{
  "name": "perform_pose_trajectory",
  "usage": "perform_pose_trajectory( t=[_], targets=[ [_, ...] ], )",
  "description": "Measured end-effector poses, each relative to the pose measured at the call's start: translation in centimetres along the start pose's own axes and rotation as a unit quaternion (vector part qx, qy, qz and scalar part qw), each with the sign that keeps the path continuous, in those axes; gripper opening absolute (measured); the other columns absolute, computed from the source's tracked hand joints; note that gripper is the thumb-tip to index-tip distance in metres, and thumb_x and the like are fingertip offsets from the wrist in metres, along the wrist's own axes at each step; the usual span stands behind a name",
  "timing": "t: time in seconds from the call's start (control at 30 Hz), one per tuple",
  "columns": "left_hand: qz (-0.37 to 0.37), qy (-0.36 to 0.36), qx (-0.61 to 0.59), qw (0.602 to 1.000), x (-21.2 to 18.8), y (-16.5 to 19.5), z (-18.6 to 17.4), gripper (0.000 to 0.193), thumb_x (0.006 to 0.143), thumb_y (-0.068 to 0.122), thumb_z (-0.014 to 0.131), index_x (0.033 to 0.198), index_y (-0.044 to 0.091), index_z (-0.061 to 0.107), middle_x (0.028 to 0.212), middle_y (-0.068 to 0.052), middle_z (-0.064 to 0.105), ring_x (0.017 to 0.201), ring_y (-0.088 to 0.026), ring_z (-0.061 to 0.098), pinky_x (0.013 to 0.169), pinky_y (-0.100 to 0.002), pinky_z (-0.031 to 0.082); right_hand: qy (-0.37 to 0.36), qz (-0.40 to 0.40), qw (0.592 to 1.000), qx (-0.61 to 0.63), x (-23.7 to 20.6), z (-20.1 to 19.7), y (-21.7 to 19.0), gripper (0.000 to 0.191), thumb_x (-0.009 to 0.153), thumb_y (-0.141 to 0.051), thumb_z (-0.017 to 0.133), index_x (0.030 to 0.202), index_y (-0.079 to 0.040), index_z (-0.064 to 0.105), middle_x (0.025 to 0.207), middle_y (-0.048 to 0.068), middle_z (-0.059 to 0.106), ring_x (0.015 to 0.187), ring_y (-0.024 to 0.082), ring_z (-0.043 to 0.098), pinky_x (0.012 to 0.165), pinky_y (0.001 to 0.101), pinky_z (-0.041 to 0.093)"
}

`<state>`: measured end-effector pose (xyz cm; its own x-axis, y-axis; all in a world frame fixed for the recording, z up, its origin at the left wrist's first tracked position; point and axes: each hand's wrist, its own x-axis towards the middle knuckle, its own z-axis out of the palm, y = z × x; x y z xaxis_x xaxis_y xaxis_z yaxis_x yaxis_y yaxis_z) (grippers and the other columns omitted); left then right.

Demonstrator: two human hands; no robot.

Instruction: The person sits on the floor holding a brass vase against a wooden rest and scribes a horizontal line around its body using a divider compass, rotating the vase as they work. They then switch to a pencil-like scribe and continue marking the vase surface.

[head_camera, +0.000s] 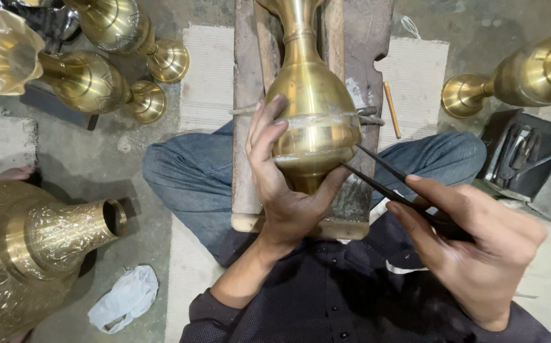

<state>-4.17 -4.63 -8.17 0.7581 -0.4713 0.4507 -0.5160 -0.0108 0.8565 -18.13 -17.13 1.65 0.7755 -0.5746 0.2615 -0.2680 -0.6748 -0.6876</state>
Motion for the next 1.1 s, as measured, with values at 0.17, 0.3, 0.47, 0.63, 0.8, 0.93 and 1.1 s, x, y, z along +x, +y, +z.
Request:
perform_pose_trajectory(
  t=[0.17,0.3,0.47,0.63,0.8,0.93,1.1],
  targets=[
    [-0.001,0.012,-0.022,1.000,-0.27,-0.17,0.21,0.082,0.088,0.017,0.090,0.147,0.010,0.032,0.159,-0.017,0.039,0.153,-0.032,0.032,0.132,-0.044,0.024,0.016,0.000,1.000,0.004,-0.43,0.37,-0.23,0.033,0.079,0.000,0.087,0.108,0.004,0.071,0.082,0.012,0.069,0.072,0.016,0.069,0.062,0.0248,0.050],
    [0.009,0.007,-0.008,1.000,-0.40,-0.45,0.14,0.081,0.090,0.022,0.089,0.147,0.010,0.032,0.159,-0.016,0.039,0.153,-0.032,0.031,0.133,-0.046,0.022,0.016,0.002,1.000,0.003,-0.50,0.49,-0.50,0.034,0.078,0.000,0.087,0.107,0.004,0.071,0.080,0.012,0.068,0.069,0.016,0.068,0.062,0.0262,0.048],
    [0.009,0.003,-0.015,1.000,-0.57,-0.64,0.12,0.081,0.091,0.025,0.089,0.147,0.010,0.032,0.160,-0.016,0.037,0.154,-0.032,0.030,0.134,-0.046,0.021,0.016,0.007,1.000,-0.008,-0.52,0.58,-0.65,0.036,0.074,0.000,0.089,0.105,0.004,0.072,0.076,0.013,0.068,0.063,0.015,0.065,0.056,0.0267,0.046],
    [0.009,0.002,-0.016,1.000,-0.54,-0.67,0.15,0.081,0.091,0.022,0.089,0.147,0.011,0.032,0.160,-0.016,0.037,0.154,-0.032,0.030,0.133,-0.046,0.023,0.017,-0.016,1.000,-0.007,-0.55,0.62,-0.61,0.036,0.076,0.000,0.089,0.108,0.003,0.071,0.079,0.012,0.067,0.064,0.014,0.063,0.057,0.0256,0.045],
    [0.012,0.001,-0.008,1.000,-0.47,-0.60,0.06,0.081,0.089,0.019,0.090,0.146,0.010,0.033,0.160,-0.017,0.037,0.157,-0.034,0.029,0.133,-0.046,0.023,0.017,-0.002,1.000,-0.024,-0.57,0.59,-0.76,0.036,0.074,0.001,0.090,0.106,0.004,0.073,0.072,0.011,0.065,0.057,0.013,0.059,0.052,0.0270,0.042],
    [0.012,0.004,-0.006,1.000,-0.50,-0.59,0.19,0.084,0.088,0.018,0.091,0.149,0.011,0.034,0.160,-0.018,0.037,0.158,-0.035,0.030,0.133,-0.047,0.023,0.022,-0.005,0.999,-0.036,-0.54,0.60,-0.93,0.036,0.074,0.001,0.090,0.106,0.004,0.073,0.071,0.011,0.065,0.056,0.013,0.059,0.051,0.0274,0.042],
    [0.010,0.005,-0.008,1.000,-0.52,-0.76,0.22,0.083,0.089,0.019,0.090,0.150,0.011,0.034,0.160,-0.018,0.038,0.159,-0.035,0.029,0.132,-0.047,0.023,0.023,-0.014,0.999,-0.033,-0.60,0.58,-0.81,0.036,0.074,0.001,0.089,0.106,0.003,0.073,0.074,0.011,0.066,0.059,0.014,0.061,0.053,0.0276,0.044]
  ],
)
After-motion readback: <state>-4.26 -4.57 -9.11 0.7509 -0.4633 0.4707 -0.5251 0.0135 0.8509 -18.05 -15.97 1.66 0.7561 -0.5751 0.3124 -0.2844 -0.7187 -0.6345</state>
